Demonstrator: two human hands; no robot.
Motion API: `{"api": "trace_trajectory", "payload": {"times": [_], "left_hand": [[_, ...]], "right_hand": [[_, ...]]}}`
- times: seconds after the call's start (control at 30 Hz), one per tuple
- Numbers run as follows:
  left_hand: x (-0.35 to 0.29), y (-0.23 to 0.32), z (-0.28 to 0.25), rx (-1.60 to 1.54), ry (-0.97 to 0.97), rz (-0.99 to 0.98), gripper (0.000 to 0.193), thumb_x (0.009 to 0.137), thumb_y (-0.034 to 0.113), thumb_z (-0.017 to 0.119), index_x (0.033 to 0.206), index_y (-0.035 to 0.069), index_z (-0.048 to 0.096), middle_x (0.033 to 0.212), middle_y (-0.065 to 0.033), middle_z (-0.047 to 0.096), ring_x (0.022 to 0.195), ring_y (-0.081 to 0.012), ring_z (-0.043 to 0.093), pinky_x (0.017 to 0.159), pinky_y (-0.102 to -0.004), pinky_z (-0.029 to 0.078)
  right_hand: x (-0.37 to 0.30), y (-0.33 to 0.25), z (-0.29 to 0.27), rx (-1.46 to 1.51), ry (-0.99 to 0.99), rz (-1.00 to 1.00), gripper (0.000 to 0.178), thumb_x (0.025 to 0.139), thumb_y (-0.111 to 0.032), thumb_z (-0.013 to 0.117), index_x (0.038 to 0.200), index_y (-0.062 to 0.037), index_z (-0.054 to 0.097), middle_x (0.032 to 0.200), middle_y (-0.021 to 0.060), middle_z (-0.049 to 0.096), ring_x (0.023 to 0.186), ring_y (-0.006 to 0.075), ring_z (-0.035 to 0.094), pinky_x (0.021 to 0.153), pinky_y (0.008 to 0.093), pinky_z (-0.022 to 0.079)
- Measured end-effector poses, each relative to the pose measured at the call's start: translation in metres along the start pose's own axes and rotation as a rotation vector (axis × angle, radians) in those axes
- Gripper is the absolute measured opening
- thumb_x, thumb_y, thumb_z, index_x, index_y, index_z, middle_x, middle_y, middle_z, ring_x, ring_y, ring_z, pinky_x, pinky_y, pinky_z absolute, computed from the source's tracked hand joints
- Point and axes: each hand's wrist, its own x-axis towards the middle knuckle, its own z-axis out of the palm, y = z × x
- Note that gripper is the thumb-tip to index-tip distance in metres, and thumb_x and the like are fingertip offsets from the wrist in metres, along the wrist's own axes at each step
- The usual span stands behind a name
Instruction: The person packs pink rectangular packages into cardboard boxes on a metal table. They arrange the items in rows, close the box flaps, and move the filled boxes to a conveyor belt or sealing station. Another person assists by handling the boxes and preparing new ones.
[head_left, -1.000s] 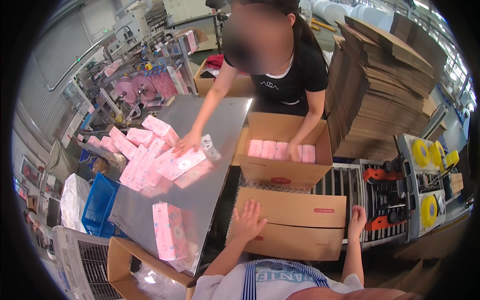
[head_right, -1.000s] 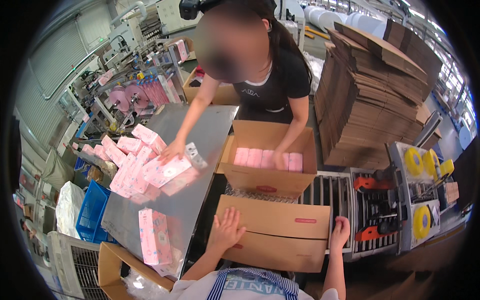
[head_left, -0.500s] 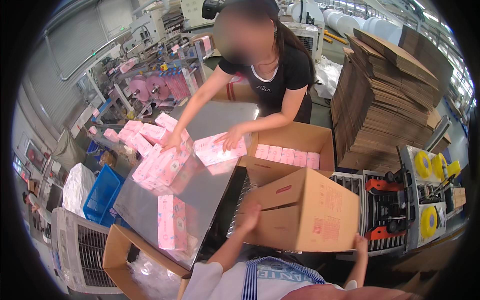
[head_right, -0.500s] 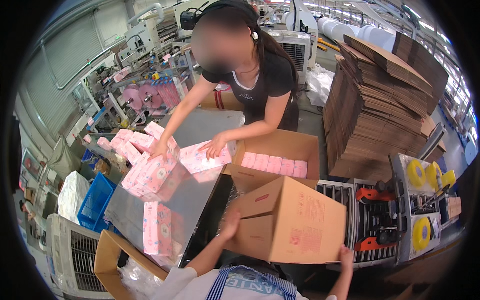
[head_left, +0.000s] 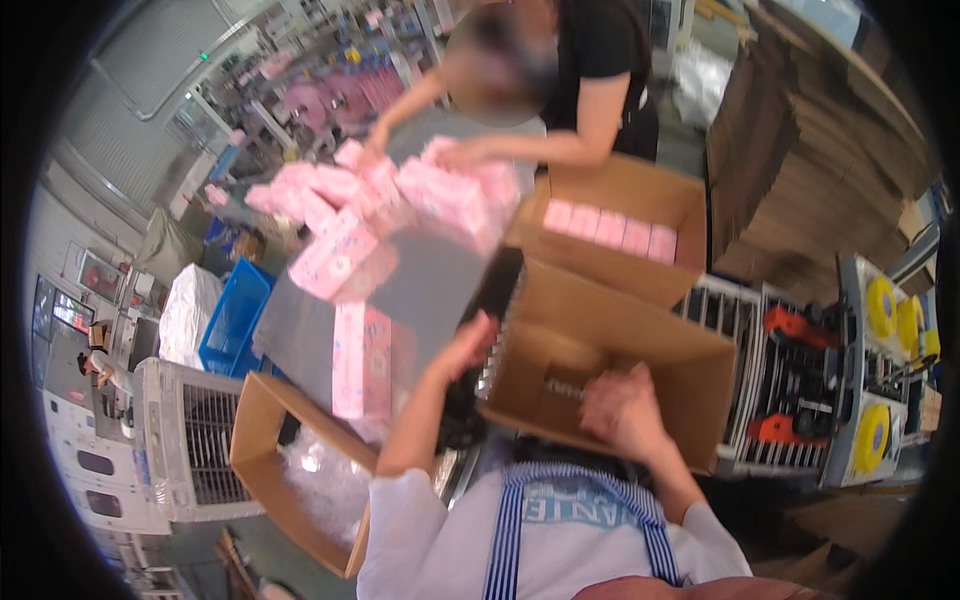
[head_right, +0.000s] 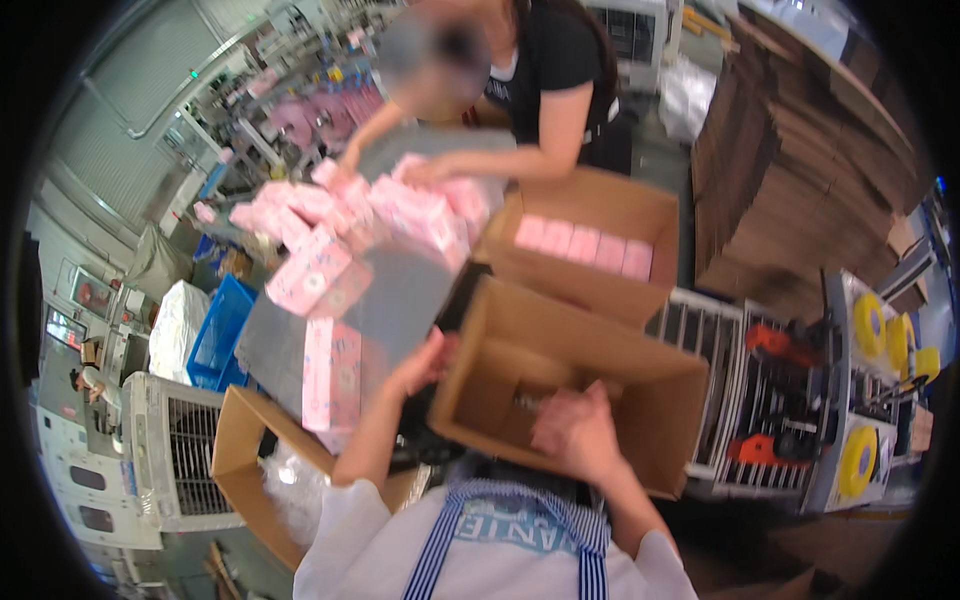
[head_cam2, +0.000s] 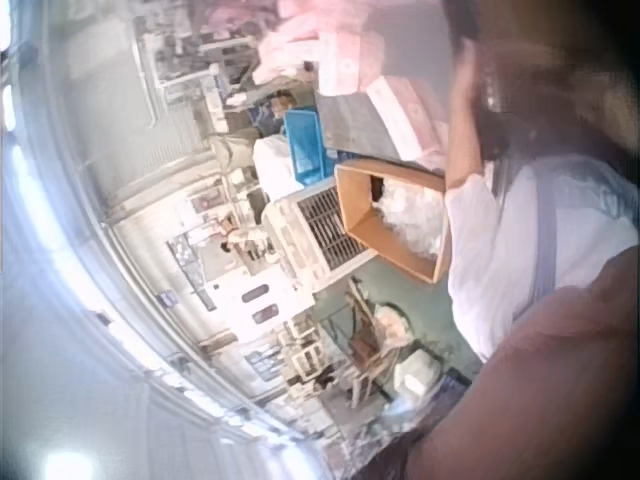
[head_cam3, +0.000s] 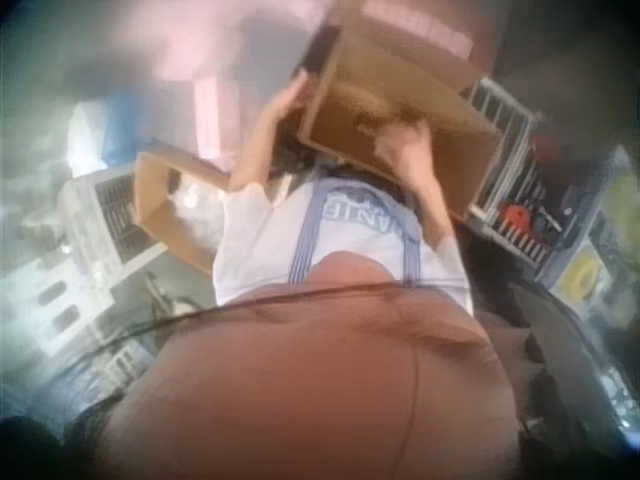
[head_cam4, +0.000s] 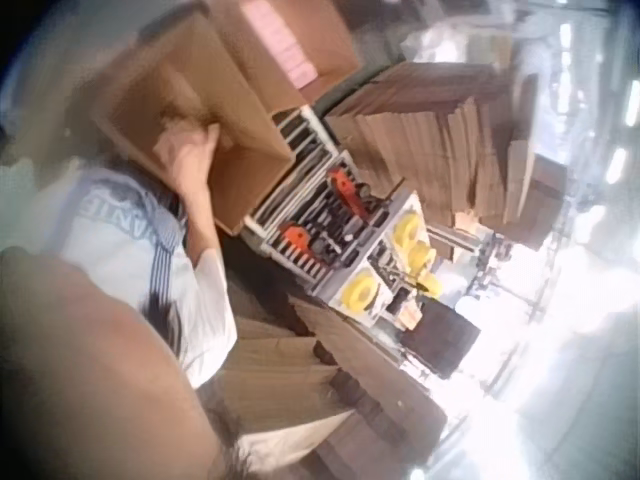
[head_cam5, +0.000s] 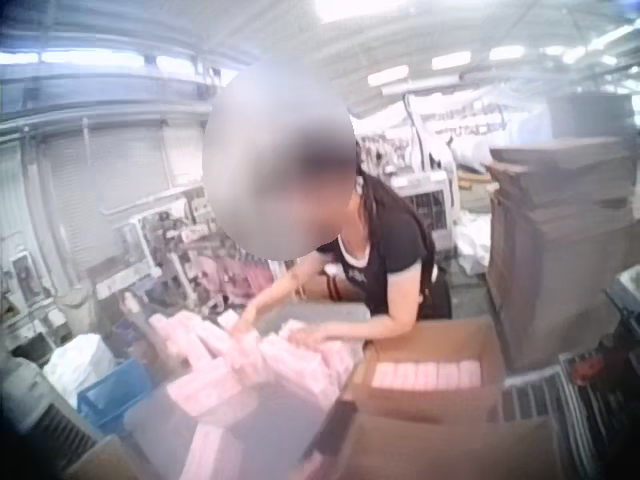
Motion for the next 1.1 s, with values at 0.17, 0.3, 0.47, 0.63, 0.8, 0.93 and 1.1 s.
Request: {"api": "trace_trajectory", "payload": {"times": [0.17, 0.3, 0.47, 0.63, 0.8, 0.93, 1.1], "left_hand": [[0.006, -0.022, 0.014, 0.706, 0.241, 0.245, 0.079, 0.086, 0.06, 0.052, 0.134, -0.002, 0.038, 0.126, -0.0233, 0.054, 0.116, -0.0316, 0.054, 0.096, -0.0409, 0.043], [-0.018, -0.067, 0.096, 1.037, 0.564, 0.202, 0.043, 0.095, 0.038, 0.045, 0.114, -0.001, 0.048, 0.079, -0.0264, 0.063, 0.076, -0.0455, 0.061, 0.066, -0.0514, 0.049], [0.015, -0.092, 0.061, 0.903, 0.497, 0.461, 0.038, 0.096, 0.028, 0.045, 0.127, 0.006, 0.044, 0.089, -0.0241, 0.061, 0.076, -0.0436, 0.059, 0.068, -0.0496, 0.049], [0.064, -0.085, 0.023, 1.545, 0.583, 0.402, 0.052, 0.088, 0.019, 0.051, 0.139, 0.021, 0.04, 0.139, -0.0103, 0.038, 0.121, -0.0291, 0.041, 0.095, -0.0391, 0.039], [0.097, -0.093, 0.001, 1.621, 0.436, 0.083, 0.04, 0.083, 0.017, 0.053, 0.123, 0.02, 0.059, 0.132, -0.0094, 0.045, 0.122, -0.0253, 0.038, 0.096, -0.0358, 0.032], [0.058, -0.04, -0.02, 1.392, 0.382, 0.454, 0.037, 0.08, 0.023, 0.06, 0.114, 0.008, 0.062, 0.133, -0.0111, 0.046, 0.123, -0.0293, 0.039, 0.101, -0.0424, 0.033], [-0.057, -0.02, -0.115, 1.324, 1.101, 0.172, 0.084, 0.071, 0.03, 0.072, 0.143, 0.014, 0.03, 0.134, -0.0196, 0.042, 0.123, -0.0371, 0.041, 0.103, -0.0497, 0.031]], "right_hand": [[-0.091, 0.106, 0.001, -0.647, 0.158, 0.908, 0.077, 0.079, -0.019, 0.067, 0.142, -0.0031, 0.026, 0.14, 0.0212, 0.037, 0.126, 0.0342, 0.041, 0.103, 0.0455, 0.034], [-0.175, 0.172, 0.009, 0.086, 0.222, 1.06, 0.041, 0.087, -0.016, 0.059, 0.123, 0.003, 0.051, 0.108, 0.0242, 0.063, 0.109, 0.037, 0.057, 0.091, 0.0406, 0.045], [-0.217, 0.193, -0.014, 0.337, 0.334, 1.374, 0.03, 0.084, -0.014, 0.06, 0.108, 0.0047, 0.059, 0.098, 0.0151, 0.067, 0.088, 0.0229, 0.064, 0.079, 0.0336, 0.048], [-0.207, 0.197, 0.006, 0.423, 0.431, 1.278, 0.026, 0.085, -0.012, 0.057, 0.106, 0.0029, 0.061, 0.096, 0.0077, 0.066, 0.087, 0.0176, 0.06, 0.078, 0.0318, 0.046], [-0.155, 0.16, 0.022, 0.442, 0.372, 1.267, 0.028, 0.086, -0.014, 0.059, 0.108, 0.0029, 0.059, 0.097, 0.0043, 0.064, 0.086, 0.0128, 0.057, 0.077, 0.0274, 0.044], [-0.126, 0.145, 0.066, 0.714, 0.41, 1.186, 0.031, 0.089, -0.019, 0.061, 0.112, 0.0009, 0.057, 0.102, 0.0052, 0.063, 0.093, 0.0134, 0.056, 0.082, 0.029, 0.043], [-0.115, 0.167, 0.091, 0.288, 0.361, 1.23, 0.037, 0.093, -0.021, 0.057, 0.118, 0.0055, 0.052, 0.108, 0.0142, 0.062, 0.1, 0.0216, 0.056, 0.088, 0.032, 0.043]]}}
